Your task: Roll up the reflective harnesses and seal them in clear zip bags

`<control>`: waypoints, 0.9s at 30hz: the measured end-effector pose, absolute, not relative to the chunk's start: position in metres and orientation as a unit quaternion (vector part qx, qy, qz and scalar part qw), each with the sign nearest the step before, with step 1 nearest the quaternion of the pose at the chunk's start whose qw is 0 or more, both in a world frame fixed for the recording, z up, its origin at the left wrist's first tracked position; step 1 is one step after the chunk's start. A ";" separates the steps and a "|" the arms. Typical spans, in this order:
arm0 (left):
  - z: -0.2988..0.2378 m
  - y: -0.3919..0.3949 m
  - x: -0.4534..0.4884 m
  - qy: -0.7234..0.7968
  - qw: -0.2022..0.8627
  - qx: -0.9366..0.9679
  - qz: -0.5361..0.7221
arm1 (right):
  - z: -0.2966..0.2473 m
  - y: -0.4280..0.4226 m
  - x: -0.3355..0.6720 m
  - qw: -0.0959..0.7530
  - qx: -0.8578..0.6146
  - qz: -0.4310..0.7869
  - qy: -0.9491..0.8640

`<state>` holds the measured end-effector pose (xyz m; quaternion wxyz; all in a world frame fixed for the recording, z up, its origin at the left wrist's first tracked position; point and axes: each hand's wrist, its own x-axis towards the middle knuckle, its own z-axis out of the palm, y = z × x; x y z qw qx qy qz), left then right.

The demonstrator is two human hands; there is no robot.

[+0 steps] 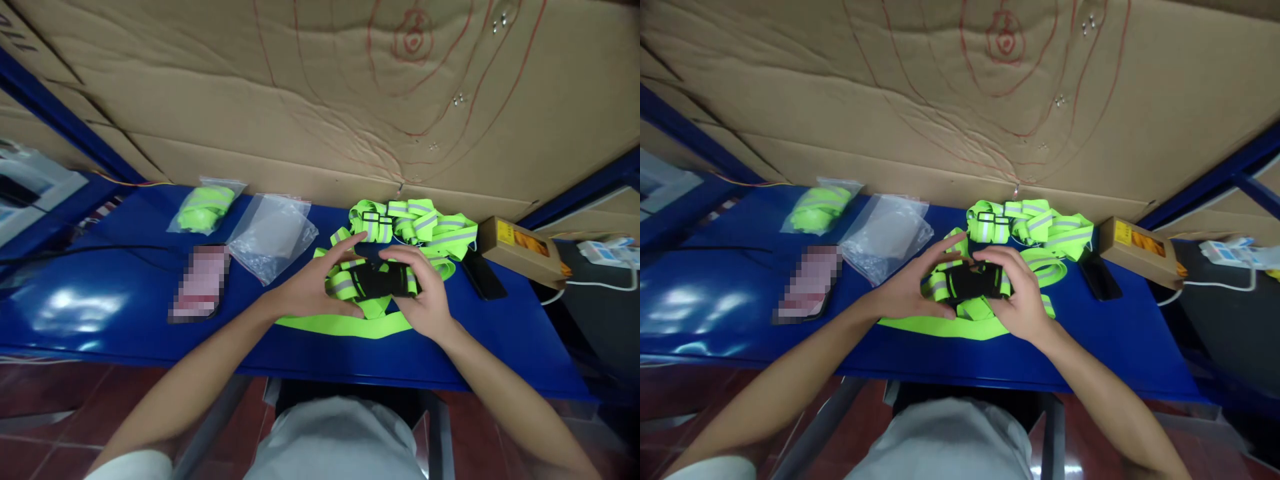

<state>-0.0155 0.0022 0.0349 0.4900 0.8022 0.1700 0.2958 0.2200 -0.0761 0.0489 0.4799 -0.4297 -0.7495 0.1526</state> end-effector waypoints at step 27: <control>0.030 -0.011 -0.011 0.113 0.824 0.530 0.163 | 0.022 -0.076 0.236 0.327 -0.204 0.808 -0.446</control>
